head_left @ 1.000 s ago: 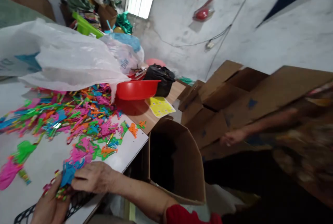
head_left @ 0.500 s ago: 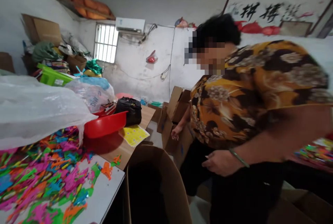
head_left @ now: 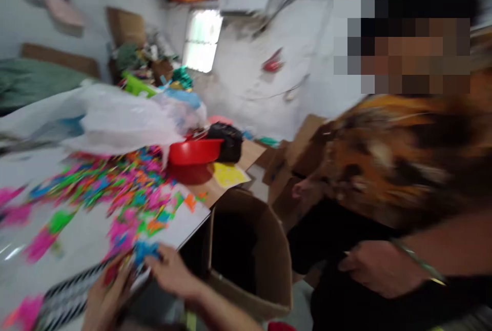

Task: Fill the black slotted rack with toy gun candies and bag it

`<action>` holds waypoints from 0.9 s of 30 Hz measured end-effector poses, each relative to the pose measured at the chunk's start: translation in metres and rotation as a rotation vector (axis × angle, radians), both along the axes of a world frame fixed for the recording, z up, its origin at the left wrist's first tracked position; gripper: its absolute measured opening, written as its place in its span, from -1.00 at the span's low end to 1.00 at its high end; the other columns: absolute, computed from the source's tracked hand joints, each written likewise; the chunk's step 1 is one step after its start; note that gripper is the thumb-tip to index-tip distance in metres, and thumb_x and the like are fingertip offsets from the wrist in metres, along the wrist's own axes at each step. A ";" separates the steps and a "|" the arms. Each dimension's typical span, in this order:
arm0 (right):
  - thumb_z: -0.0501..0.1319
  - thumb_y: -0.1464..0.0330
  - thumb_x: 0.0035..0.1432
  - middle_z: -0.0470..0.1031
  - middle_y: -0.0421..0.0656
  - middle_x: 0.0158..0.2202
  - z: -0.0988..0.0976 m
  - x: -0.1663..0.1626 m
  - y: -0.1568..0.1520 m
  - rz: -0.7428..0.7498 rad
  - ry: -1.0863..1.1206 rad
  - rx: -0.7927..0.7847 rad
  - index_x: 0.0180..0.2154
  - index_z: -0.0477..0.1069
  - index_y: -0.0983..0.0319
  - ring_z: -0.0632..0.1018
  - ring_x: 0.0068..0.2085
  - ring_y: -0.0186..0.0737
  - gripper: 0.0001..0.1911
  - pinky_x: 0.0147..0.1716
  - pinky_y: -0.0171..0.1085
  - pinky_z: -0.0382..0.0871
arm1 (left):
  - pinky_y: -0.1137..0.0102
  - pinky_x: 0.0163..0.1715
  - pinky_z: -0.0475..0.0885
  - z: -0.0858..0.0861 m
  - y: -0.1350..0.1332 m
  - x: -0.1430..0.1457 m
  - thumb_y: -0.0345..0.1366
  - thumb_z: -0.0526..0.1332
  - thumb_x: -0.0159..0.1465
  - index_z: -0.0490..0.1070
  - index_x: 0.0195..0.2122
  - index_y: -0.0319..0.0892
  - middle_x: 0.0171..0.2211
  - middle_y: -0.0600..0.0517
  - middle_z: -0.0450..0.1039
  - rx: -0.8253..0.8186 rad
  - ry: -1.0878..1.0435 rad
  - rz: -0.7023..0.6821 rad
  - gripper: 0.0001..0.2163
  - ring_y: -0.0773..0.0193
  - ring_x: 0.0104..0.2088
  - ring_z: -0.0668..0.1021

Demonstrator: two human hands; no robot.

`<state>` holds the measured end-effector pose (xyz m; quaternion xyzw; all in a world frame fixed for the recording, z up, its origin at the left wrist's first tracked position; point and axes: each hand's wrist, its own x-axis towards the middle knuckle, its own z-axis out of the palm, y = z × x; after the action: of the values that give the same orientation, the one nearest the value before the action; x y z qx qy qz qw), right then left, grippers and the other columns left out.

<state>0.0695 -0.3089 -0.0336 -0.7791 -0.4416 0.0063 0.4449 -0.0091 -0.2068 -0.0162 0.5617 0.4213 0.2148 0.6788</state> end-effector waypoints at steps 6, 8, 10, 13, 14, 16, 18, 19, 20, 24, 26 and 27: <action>0.17 0.25 0.12 0.46 -0.22 -0.37 -0.008 -0.007 0.015 0.163 0.422 0.169 -0.36 0.45 0.23 0.47 -0.30 -0.28 -0.82 -0.25 -0.31 0.38 | 0.54 -0.63 0.29 -0.025 0.020 -0.030 -0.21 0.46 -0.09 0.53 -0.23 -0.26 -0.65 0.10 0.41 0.006 -0.327 -0.018 -0.61 0.43 -0.64 0.36; 0.19 0.27 0.11 0.47 -0.19 -0.35 -0.005 -0.009 0.013 0.193 0.442 0.173 -0.36 0.46 0.23 0.47 -0.30 -0.27 -0.83 -0.24 -0.31 0.37 | 0.54 -0.66 0.25 -0.023 0.018 -0.034 -0.19 0.44 -0.05 0.53 -0.22 -0.26 -0.64 0.10 0.41 0.046 -0.325 -0.036 -0.62 0.46 -0.67 0.33; 0.20 0.27 0.11 0.46 -0.20 -0.37 -0.001 -0.010 0.009 0.184 0.469 0.169 -0.37 0.45 0.23 0.45 -0.33 -0.28 -0.84 -0.27 -0.32 0.36 | 0.54 -0.67 0.23 -0.020 0.014 -0.034 -0.16 0.42 -0.02 0.52 -0.21 -0.26 -0.62 0.09 0.42 0.043 -0.329 -0.045 -0.62 0.46 -0.66 0.34; 0.22 0.25 0.09 0.43 -0.24 -0.42 0.000 -0.007 0.003 0.123 0.535 0.174 -0.32 0.43 0.23 0.42 -0.39 -0.31 -0.82 -0.34 -0.34 0.33 | 0.54 -0.66 0.23 -0.021 0.009 -0.028 -0.15 0.41 0.00 0.51 -0.19 -0.27 -0.62 0.11 0.41 0.008 -0.357 -0.073 -0.60 0.46 -0.66 0.33; 0.22 0.24 0.09 0.43 -0.25 -0.43 0.000 -0.005 0.002 0.097 0.553 0.185 -0.31 0.42 0.23 0.41 -0.40 -0.32 -0.81 -0.35 -0.35 0.33 | 0.54 -0.65 0.23 -0.023 0.009 -0.026 -0.15 0.42 0.00 0.50 -0.19 -0.27 -0.62 0.10 0.41 -0.006 -0.357 -0.078 -0.60 0.46 -0.66 0.33; 0.24 0.23 0.07 0.41 -0.26 -0.44 -0.001 0.000 0.004 0.058 0.578 0.204 -0.32 0.40 0.22 0.40 -0.40 -0.32 -0.81 -0.35 -0.36 0.33 | 0.54 -0.65 0.22 -0.028 0.010 -0.020 -0.15 0.43 -0.02 0.50 -0.23 -0.27 -0.62 0.09 0.41 -0.038 -0.340 -0.081 -0.61 0.47 -0.66 0.34; 0.24 0.23 0.06 0.38 -0.27 -0.45 -0.001 0.003 0.008 0.048 0.595 0.200 -0.35 0.38 0.21 0.39 -0.41 -0.33 -0.81 -0.36 -0.36 0.33 | 0.54 -0.65 0.23 -0.032 0.014 -0.017 -0.13 0.43 -0.03 0.50 -0.26 -0.27 -0.62 0.08 0.42 -0.066 -0.333 -0.087 -0.62 0.46 -0.66 0.35; 0.24 0.23 0.06 0.37 -0.27 -0.47 -0.001 0.004 0.011 0.048 0.600 0.193 -0.37 0.37 0.21 0.38 -0.41 -0.33 -0.82 -0.38 -0.37 0.33 | 0.53 -0.64 0.24 -0.035 0.016 -0.016 -0.12 0.43 -0.01 0.50 -0.26 -0.27 -0.60 0.07 0.43 -0.076 -0.336 -0.092 -0.62 0.46 -0.65 0.35; 0.24 0.23 0.06 0.35 -0.28 -0.48 -0.002 0.004 0.015 0.048 0.603 0.185 -0.39 0.36 0.21 0.36 -0.42 -0.34 -0.82 -0.39 -0.37 0.32 | 0.53 -0.63 0.25 -0.037 0.018 -0.016 -0.12 0.41 0.01 0.51 -0.25 -0.27 -0.59 0.07 0.43 -0.083 -0.343 -0.095 -0.63 0.46 -0.65 0.35; 0.25 0.23 0.06 0.35 -0.27 -0.48 -0.005 0.001 0.030 0.037 0.627 0.187 -0.40 0.33 0.21 0.36 -0.44 -0.34 -0.81 -0.41 -0.37 0.31 | 0.54 -0.61 0.28 -0.045 0.027 -0.020 -0.10 0.37 0.08 0.51 -0.22 -0.27 -0.57 0.07 0.43 -0.086 -0.356 -0.083 -0.65 0.47 -0.63 0.36; 0.25 0.23 0.05 0.36 -0.27 -0.48 -0.007 0.002 0.037 0.025 0.644 0.171 -0.40 0.34 0.22 0.37 -0.44 -0.34 -0.80 -0.40 -0.36 0.32 | 0.54 -0.61 0.28 -0.050 0.032 -0.022 -0.10 0.37 0.10 0.50 -0.20 -0.27 -0.57 0.07 0.42 -0.091 -0.347 -0.073 -0.65 0.45 -0.61 0.37; 0.26 0.23 0.05 0.37 -0.27 -0.48 -0.008 0.003 0.040 0.014 0.650 0.160 -0.40 0.34 0.22 0.37 -0.44 -0.33 -0.80 -0.40 -0.35 0.33 | 0.54 -0.61 0.28 -0.052 0.034 -0.021 -0.10 0.37 0.10 0.50 -0.20 -0.27 -0.56 0.07 0.42 -0.098 -0.340 -0.069 -0.64 0.44 -0.61 0.38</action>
<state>0.0722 -0.2692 -0.0412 -0.6960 -0.2810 0.2230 0.6220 -0.0304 -0.1732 -0.0678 0.4976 0.2910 0.2625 0.7738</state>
